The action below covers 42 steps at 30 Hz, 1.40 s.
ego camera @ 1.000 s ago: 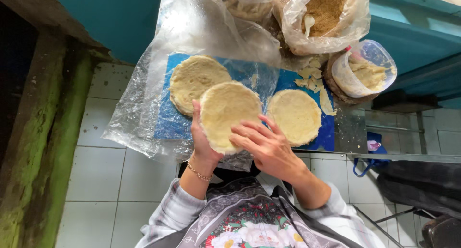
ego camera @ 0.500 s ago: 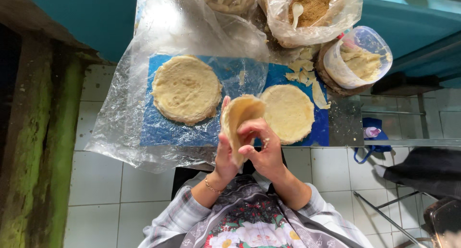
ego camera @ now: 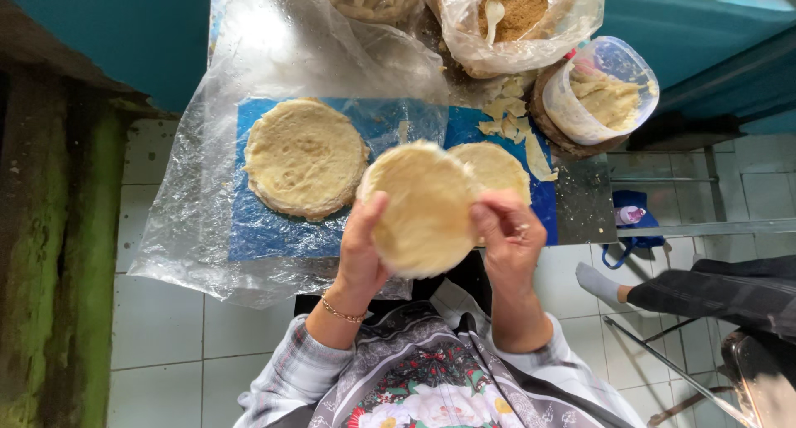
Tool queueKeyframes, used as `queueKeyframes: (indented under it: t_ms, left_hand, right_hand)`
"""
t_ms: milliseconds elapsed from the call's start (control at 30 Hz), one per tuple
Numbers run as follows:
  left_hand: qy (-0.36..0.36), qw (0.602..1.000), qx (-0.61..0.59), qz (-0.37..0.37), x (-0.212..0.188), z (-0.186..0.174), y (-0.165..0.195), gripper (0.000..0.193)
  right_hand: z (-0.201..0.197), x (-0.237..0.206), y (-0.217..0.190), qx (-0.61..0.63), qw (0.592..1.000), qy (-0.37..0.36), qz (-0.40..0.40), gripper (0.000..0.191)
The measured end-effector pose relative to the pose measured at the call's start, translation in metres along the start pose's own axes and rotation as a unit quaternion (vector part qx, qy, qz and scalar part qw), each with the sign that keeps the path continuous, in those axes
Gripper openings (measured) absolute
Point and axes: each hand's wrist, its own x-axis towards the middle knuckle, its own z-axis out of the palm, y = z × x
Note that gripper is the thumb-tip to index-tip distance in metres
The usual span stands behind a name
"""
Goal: The person peels thin translucent sheets off round flat food discs one at a time, stretching and separating each delicate layer by hand, then places the peeled sheets into a plastic container beside the discs on the plastic-covered table.
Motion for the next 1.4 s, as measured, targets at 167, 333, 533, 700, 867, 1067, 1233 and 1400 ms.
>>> queueKeyframes:
  t_ms: [167, 333, 533, 700, 867, 1067, 1233, 1400]
  left_hand:
    - [0.009, 0.974, 0.174, 0.145, 0.002, 0.002, -0.015, 0.047]
    - [0.055, 0.996, 0.033, 0.07, 0.003, -0.008, -0.032, 0.045]
    - [-0.03, 0.976, 0.11, 0.186, 0.005, -0.008, -0.014, 0.035]
    - [0.049, 0.924, 0.282, 0.255, -0.01, 0.003, -0.016, 0.022]
    - [0.02, 0.996, 0.09, 0.021, -0.006, -0.006, -0.027, 0.041]
    - [0.046, 0.998, -0.013, 0.042, -0.005, -0.03, -0.006, 0.049]
    - [0.067, 0.986, 0.152, -0.034, -0.026, -0.047, -0.006, 0.044]
    - [0.06, 0.969, 0.232, -0.055, -0.037, -0.047, -0.008, 0.041]
  right_hand:
    - [-0.006, 0.03, -0.037, -0.329, 0.86, -0.065, -0.385, 0.02]
    - [0.017, 0.009, -0.03, -0.296, 0.87, -0.125, -0.375, 0.029]
    - [0.009, 0.003, -0.001, -0.272, 0.909, -0.045, -0.312, 0.028]
    - [0.015, 0.019, 0.007, -0.208, 0.951, 0.119, -0.194, 0.019]
    - [0.023, -0.002, -0.004, -0.288, 0.87, -0.034, -0.398, 0.02]
    - [0.044, -0.028, 0.004, -0.31, 0.858, -0.145, -0.383, 0.03]
    - [0.045, -0.039, 0.02, -0.248, 0.909, -0.15, -0.299, 0.029]
    - [0.045, -0.045, 0.026, -0.131, 0.978, -0.122, -0.105, 0.016]
